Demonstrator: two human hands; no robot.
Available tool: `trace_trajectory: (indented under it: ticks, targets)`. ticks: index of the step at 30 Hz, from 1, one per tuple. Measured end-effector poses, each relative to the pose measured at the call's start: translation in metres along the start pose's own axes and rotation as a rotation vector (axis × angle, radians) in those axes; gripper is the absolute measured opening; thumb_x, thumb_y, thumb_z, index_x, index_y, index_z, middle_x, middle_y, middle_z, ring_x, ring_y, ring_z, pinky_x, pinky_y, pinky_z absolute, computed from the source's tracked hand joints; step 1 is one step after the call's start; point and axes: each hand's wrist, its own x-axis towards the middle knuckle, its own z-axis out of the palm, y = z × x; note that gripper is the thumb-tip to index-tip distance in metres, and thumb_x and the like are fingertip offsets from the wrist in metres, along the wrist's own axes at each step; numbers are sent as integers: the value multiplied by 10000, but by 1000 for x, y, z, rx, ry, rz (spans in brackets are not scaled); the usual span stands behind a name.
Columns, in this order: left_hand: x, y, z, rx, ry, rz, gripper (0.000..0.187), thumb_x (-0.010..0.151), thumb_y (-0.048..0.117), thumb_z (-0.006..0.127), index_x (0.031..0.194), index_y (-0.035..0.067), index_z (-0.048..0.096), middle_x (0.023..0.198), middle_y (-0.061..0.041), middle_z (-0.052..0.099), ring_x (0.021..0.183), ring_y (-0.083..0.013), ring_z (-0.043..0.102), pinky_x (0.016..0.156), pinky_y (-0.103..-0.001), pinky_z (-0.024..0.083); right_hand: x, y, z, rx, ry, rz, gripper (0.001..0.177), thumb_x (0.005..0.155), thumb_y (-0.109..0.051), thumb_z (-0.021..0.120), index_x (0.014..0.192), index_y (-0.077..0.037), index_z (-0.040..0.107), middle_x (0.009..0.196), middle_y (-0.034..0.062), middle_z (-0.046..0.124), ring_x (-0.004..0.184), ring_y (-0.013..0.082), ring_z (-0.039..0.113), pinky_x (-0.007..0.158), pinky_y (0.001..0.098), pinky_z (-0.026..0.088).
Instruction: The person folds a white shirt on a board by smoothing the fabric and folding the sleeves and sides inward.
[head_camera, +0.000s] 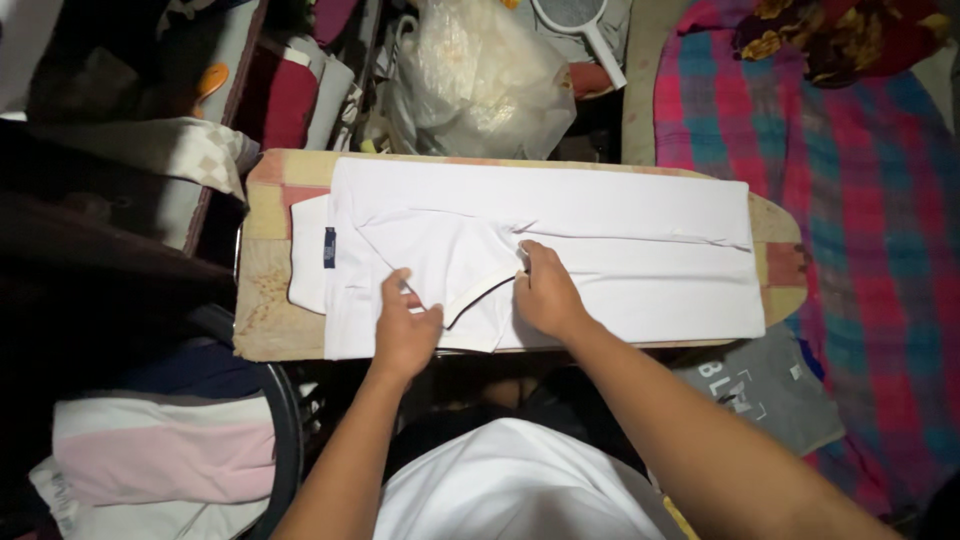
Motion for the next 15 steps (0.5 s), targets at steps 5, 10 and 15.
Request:
trace_trajectory:
  ticks: [5,10,15]
  targets:
    - [-1,-4,1,-12,-82,85,613,826,58,709,1393,67,476,1082,-73,574,848,-177,643,761,-322,563,15,-3,4,-67,-42,136,395,924,-144,603,1279,30,617,1214,277,651,1144,415,630,1020,455,487]
    - [-5,2,-4,-67,-176,-33,430,856,59,675,1281,18,624,813,-50,608,678,-121,568,624,-272,485,25,-12,0,-73,-98,176,420,896,-149,661,1270,40,626,1195,275,644,1111,418,626,998,460,490]
    - [-11,23,-10,-147,-210,-65,512,832,-19,602,1341,3,551,780,-59,647,650,-132,559,600,-272,466,32,-11,0,-21,-87,250,447,862,-144,728,1265,26,634,1172,216,649,1073,344,653,971,409,521]
